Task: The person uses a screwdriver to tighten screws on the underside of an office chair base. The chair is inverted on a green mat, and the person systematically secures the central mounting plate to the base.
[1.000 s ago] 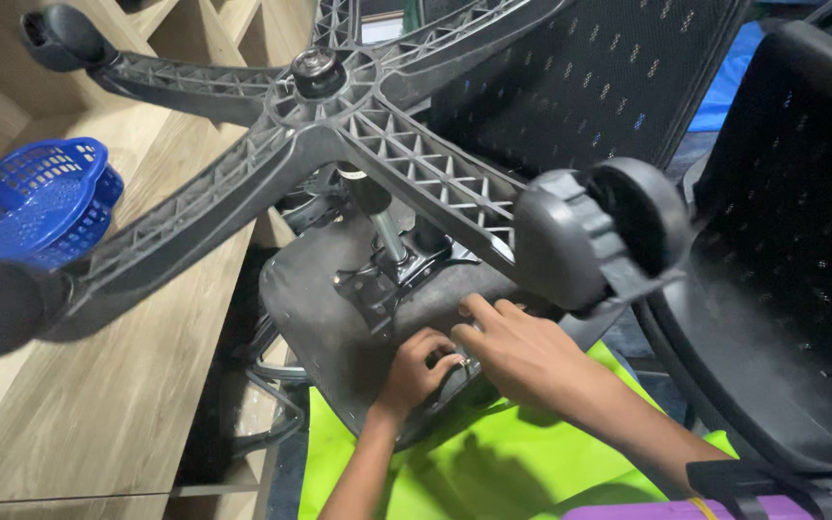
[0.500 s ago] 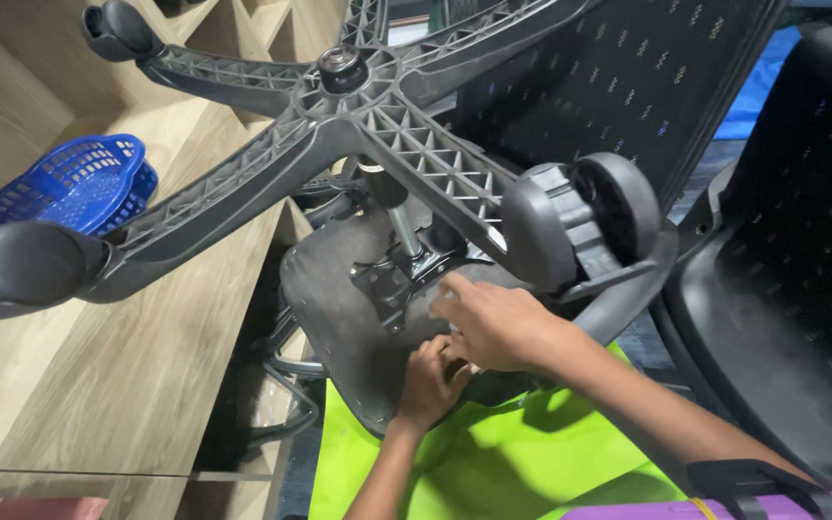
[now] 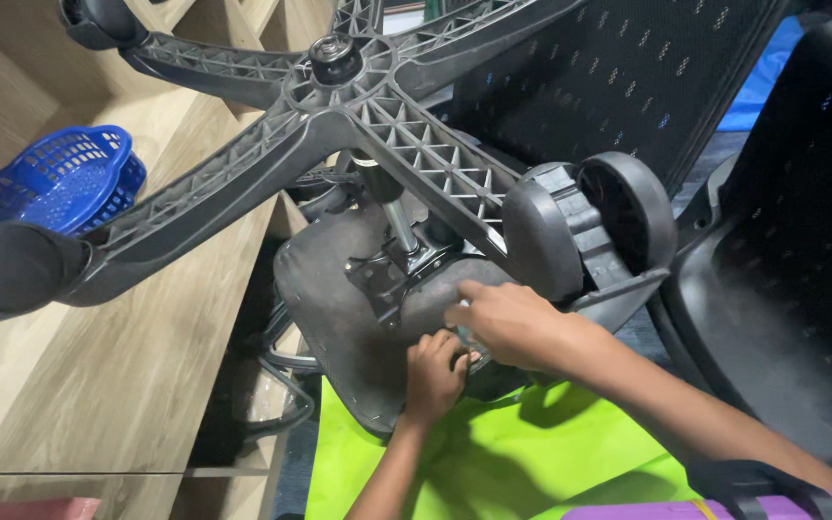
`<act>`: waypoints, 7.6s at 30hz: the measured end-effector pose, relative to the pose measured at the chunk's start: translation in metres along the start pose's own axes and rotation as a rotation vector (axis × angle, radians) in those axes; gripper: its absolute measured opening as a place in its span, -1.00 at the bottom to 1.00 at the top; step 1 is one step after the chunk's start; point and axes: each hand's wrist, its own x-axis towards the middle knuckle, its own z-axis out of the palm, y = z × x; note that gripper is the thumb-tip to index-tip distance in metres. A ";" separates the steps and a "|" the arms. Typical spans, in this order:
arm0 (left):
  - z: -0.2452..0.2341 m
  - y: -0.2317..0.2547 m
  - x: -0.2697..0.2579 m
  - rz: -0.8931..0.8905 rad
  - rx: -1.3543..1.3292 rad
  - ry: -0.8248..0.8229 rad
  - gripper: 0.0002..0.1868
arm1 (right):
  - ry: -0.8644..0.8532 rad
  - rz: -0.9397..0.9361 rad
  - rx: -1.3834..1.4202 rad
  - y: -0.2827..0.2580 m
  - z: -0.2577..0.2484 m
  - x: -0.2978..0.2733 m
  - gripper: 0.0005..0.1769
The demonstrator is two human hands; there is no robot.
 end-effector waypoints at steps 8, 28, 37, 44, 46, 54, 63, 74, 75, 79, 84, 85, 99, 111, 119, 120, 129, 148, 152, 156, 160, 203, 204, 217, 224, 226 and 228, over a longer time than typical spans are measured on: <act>-0.007 0.005 0.001 0.027 -0.040 0.005 -0.88 | 0.032 0.211 -0.017 0.006 0.026 0.006 -0.64; 0.003 0.002 -0.003 -0.053 -0.068 0.007 -0.88 | -0.163 0.326 -0.093 -0.034 -0.035 0.009 -0.66; 0.000 0.001 -0.002 -0.087 -0.053 0.011 -0.86 | -0.146 0.221 -0.049 -0.044 -0.034 0.010 -0.78; -0.001 0.004 -0.001 -0.094 -0.069 0.035 -0.89 | -0.170 0.449 -0.038 -0.049 -0.040 0.021 -0.61; -0.003 0.002 -0.002 -0.080 -0.074 0.054 -0.90 | -0.209 0.514 -0.096 -0.051 -0.042 0.025 -0.51; -0.003 0.001 -0.005 -0.001 -0.063 0.081 -0.89 | -0.053 0.151 0.078 -0.046 -0.049 0.001 -0.54; -0.006 0.000 -0.001 -0.020 -0.101 0.026 -0.87 | -0.069 0.321 -0.132 -0.033 -0.041 -0.002 -0.70; -0.007 -0.001 0.001 -0.042 -0.067 -0.007 -0.88 | -0.156 0.178 -0.129 -0.050 -0.047 0.002 -0.68; -0.004 0.001 0.001 -0.042 -0.068 0.004 -0.87 | -0.181 0.141 -0.162 -0.050 -0.047 -0.001 -0.66; -0.005 0.000 -0.003 -0.028 -0.063 0.023 -0.88 | -0.332 0.100 -0.239 -0.041 -0.044 0.005 -0.53; -0.006 0.002 -0.001 -0.055 -0.076 0.024 -0.78 | -0.321 0.148 -0.173 -0.034 -0.037 0.011 -0.77; -0.007 0.002 0.000 -0.056 -0.081 0.011 -0.79 | -0.320 0.160 -0.149 -0.035 -0.036 0.012 -0.79; -0.003 0.003 0.000 -0.108 -0.122 0.008 -0.91 | -0.289 0.304 -0.071 -0.037 -0.045 0.023 -0.70; 0.001 -0.006 -0.003 -0.047 -0.061 0.030 -0.86 | -0.229 0.100 0.013 -0.043 -0.040 0.007 -0.66; -0.002 0.003 0.000 -0.096 -0.079 0.008 -0.82 | -0.232 0.276 0.001 -0.042 -0.045 0.021 -0.79; -0.003 0.003 0.000 -0.092 -0.086 0.016 -0.84 | -0.200 0.293 -0.005 -0.041 -0.045 0.024 -0.81; -0.001 0.002 -0.002 -0.101 -0.027 -0.002 -0.88 | -0.211 0.405 -0.052 -0.047 -0.041 0.020 -0.56; -0.006 0.002 -0.001 -0.101 -0.061 0.012 -0.79 | -0.157 0.170 -0.019 -0.028 -0.041 -0.006 -0.68; -0.002 0.004 -0.001 -0.105 -0.099 0.016 -0.87 | -0.173 0.206 -0.070 -0.023 -0.043 -0.002 -0.64; -0.003 0.004 -0.001 -0.089 -0.082 0.021 -0.92 | -0.184 0.295 -0.096 -0.031 -0.035 0.007 -0.61; -0.006 0.003 0.002 -0.084 -0.062 0.020 -0.90 | -0.148 0.341 -0.118 -0.037 -0.034 0.015 -0.61; -0.184 0.155 0.069 -0.022 -2.367 -0.110 -0.36 | 0.195 0.864 0.208 0.032 0.023 -0.085 -0.44; -0.189 0.154 0.067 -0.045 -2.355 -0.129 -0.36 | 0.199 0.853 0.216 0.035 0.027 -0.084 -0.45; -0.134 0.066 0.049 -0.389 -1.885 0.128 -0.57 | 0.787 0.631 0.300 0.023 -0.010 -0.111 -0.28; -0.048 0.003 0.030 -0.644 -1.381 0.065 -0.63 | 0.960 0.613 0.476 0.020 -0.018 -0.111 -0.29; -0.021 -0.008 0.026 -0.621 -1.043 0.038 -0.57 | 1.038 0.660 0.517 0.033 -0.010 -0.106 -0.34; 0.001 -0.013 0.023 -0.518 -0.687 0.046 -0.53 | 1.134 0.666 0.679 0.056 -0.003 -0.097 -0.49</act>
